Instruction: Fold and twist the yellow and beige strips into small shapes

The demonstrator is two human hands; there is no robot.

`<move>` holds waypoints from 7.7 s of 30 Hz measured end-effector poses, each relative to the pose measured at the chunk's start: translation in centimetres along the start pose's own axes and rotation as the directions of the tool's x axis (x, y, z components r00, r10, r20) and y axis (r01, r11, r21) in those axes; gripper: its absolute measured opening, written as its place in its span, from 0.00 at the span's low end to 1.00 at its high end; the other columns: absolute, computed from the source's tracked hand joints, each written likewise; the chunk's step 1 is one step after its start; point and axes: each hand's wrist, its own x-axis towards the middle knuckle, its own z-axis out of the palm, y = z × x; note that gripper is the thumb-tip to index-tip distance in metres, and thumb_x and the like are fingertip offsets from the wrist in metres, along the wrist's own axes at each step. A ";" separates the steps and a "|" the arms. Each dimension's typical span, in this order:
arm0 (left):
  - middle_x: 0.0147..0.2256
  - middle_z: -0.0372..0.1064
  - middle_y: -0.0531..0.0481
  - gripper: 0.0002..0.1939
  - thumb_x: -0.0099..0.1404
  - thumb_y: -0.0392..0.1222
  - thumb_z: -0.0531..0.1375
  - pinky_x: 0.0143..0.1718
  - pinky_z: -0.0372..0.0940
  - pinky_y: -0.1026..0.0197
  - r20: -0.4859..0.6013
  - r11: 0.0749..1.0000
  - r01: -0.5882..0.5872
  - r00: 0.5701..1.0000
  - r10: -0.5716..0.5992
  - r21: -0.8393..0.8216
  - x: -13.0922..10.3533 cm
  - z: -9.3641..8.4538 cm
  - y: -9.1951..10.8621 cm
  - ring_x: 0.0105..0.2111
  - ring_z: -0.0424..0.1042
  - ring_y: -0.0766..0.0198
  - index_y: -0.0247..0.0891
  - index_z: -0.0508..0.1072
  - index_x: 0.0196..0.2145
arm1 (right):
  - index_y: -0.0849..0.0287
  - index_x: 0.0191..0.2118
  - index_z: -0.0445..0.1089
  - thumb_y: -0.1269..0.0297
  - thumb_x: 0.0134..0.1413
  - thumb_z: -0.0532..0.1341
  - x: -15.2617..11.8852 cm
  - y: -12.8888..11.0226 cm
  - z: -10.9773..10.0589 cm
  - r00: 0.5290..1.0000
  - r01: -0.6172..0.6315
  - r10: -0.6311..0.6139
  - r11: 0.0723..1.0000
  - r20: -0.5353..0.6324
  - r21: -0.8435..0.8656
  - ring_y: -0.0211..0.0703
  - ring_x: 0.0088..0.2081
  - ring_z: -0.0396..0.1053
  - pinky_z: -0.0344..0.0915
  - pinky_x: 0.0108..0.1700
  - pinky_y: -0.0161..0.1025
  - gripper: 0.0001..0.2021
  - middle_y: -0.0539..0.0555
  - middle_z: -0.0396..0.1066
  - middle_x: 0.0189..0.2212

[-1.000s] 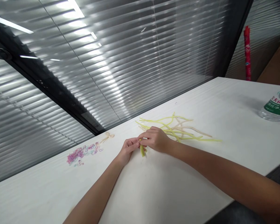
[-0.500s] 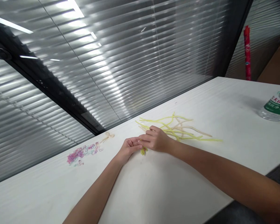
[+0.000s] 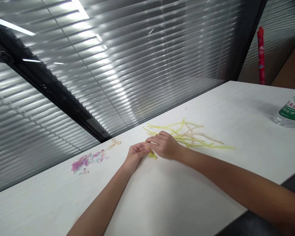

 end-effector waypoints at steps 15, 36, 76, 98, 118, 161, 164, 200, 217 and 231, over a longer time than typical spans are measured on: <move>0.32 0.77 0.48 0.16 0.48 0.37 0.71 0.38 0.66 0.66 -0.349 0.957 -0.178 0.933 0.090 -0.231 0.3 0.5 -0.3 0.32 0.74 0.68 0.37 0.69 0.32 | 0.56 0.31 0.72 0.67 0.58 0.59 -0.1 -0.8 0.3 0.999 -0.045 0.046 0.996 0.001 -0.080 0.37 0.31 0.61 0.47 0.41 0.43 0.06 0.49 0.73 0.26; 0.39 0.76 0.47 0.13 0.56 0.37 0.67 0.46 0.65 0.66 -0.258 0.939 -0.154 0.963 0.074 -0.308 0.1 0.9 -0.8 0.37 0.74 0.70 0.38 0.65 0.34 | 0.59 0.23 0.67 0.77 0.56 0.54 0.0 -0.8 0.4 0.982 -0.187 0.184 0.980 -0.044 -0.075 0.35 0.26 0.57 0.46 0.42 0.43 0.13 0.46 0.68 0.19; 0.36 0.78 0.46 0.17 0.44 0.39 0.73 0.54 0.64 0.54 -0.351 0.934 -0.204 0.932 0.092 -0.294 0.3 0.3 -0.9 0.42 0.76 0.60 0.37 0.79 0.34 | 0.56 0.33 0.80 0.65 0.41 0.65 0.8 1.9 -0.8 0.583 -0.784 0.483 0.122 0.653 0.609 0.43 0.36 0.73 0.66 0.40 0.37 0.09 0.51 0.78 0.31; 0.28 0.76 0.52 0.13 0.43 0.39 0.74 0.48 0.68 0.60 -0.296 0.926 -0.180 0.952 0.079 -0.333 0.1 -0.1 -1.0 0.36 0.75 0.66 0.37 0.72 0.21 | 0.52 0.30 0.80 0.66 0.41 0.64 1.1 1.5 -1.0 0.586 -0.806 0.445 0.232 0.677 0.545 0.41 0.32 0.71 0.62 0.33 0.35 0.07 0.48 0.77 0.26; 0.34 0.78 0.49 0.10 0.46 0.36 0.72 0.48 0.69 0.64 -0.271 0.888 -0.108 0.962 -0.020 -0.448 0.3 -0.2 -0.7 0.41 0.76 0.63 0.36 0.77 0.28 | 0.50 0.30 0.79 0.61 0.50 0.62 1.5 1.1 -1.3 0.656 -0.754 0.564 0.526 0.501 0.394 0.37 0.29 0.65 0.46 0.50 0.48 0.07 0.46 0.75 0.23; 0.25 0.71 0.50 0.11 0.55 0.40 0.67 0.36 0.67 0.65 -0.182 0.960 -0.083 0.983 0.035 -0.266 0.0 0.8 -0.8 0.27 0.71 0.68 0.31 0.78 0.35 | 0.56 0.36 0.76 0.68 0.49 0.63 1.1 1.7 -2.0 0.748 -0.589 0.617 0.446 0.245 0.674 0.37 0.32 0.66 0.62 0.36 0.37 0.07 0.52 0.75 0.33; 0.25 0.71 0.49 0.09 0.54 0.39 0.67 0.37 0.67 0.65 -0.161 0.965 -0.069 0.987 0.028 -0.253 0.1 0.7 -0.8 0.28 0.71 0.68 0.30 0.79 0.32 | 0.57 0.41 0.74 0.64 0.48 0.64 1.2 1.5 -1.8 0.677 -0.615 0.661 0.267 0.323 0.742 0.35 0.29 0.63 0.62 0.35 0.36 0.12 0.51 0.72 0.34; 0.30 0.76 0.45 0.11 0.58 0.44 0.64 0.45 0.64 0.56 -0.097 0.993 -0.108 0.989 0.112 0.043 -0.1 0.9 -1.7 0.35 0.73 0.59 0.35 0.80 0.35 | 0.59 0.32 0.75 0.53 0.53 0.61 1.1 -0.9 -1.8 0.647 -0.733 0.562 0.273 0.515 0.623 0.35 0.22 0.65 0.58 0.24 0.32 0.14 0.51 0.73 0.24; 0.37 0.75 0.46 0.18 0.55 0.47 0.67 0.49 0.62 0.57 -0.281 0.988 -0.146 0.952 0.124 -0.058 0.0 1.5 -1.5 0.41 0.72 0.60 0.38 0.76 0.42 | 0.58 0.30 0.72 0.55 0.49 0.61 1.1 -0.5 -1.7 0.553 -0.802 0.661 0.258 0.506 0.539 0.33 0.20 0.58 0.54 0.21 0.31 0.11 0.47 0.67 0.20; 0.36 0.74 0.48 0.10 0.58 0.40 0.62 0.40 0.60 0.61 -0.320 0.833 -0.176 0.866 0.384 0.525 -0.3 1.0 -1.6 0.37 0.70 0.59 0.42 0.79 0.38 | 0.57 0.28 0.73 0.62 0.46 0.61 0.6 -0.8 -1.4 0.610 -0.790 0.466 0.417 0.641 0.449 0.32 0.23 0.58 0.55 0.26 0.31 0.06 0.46 0.68 0.22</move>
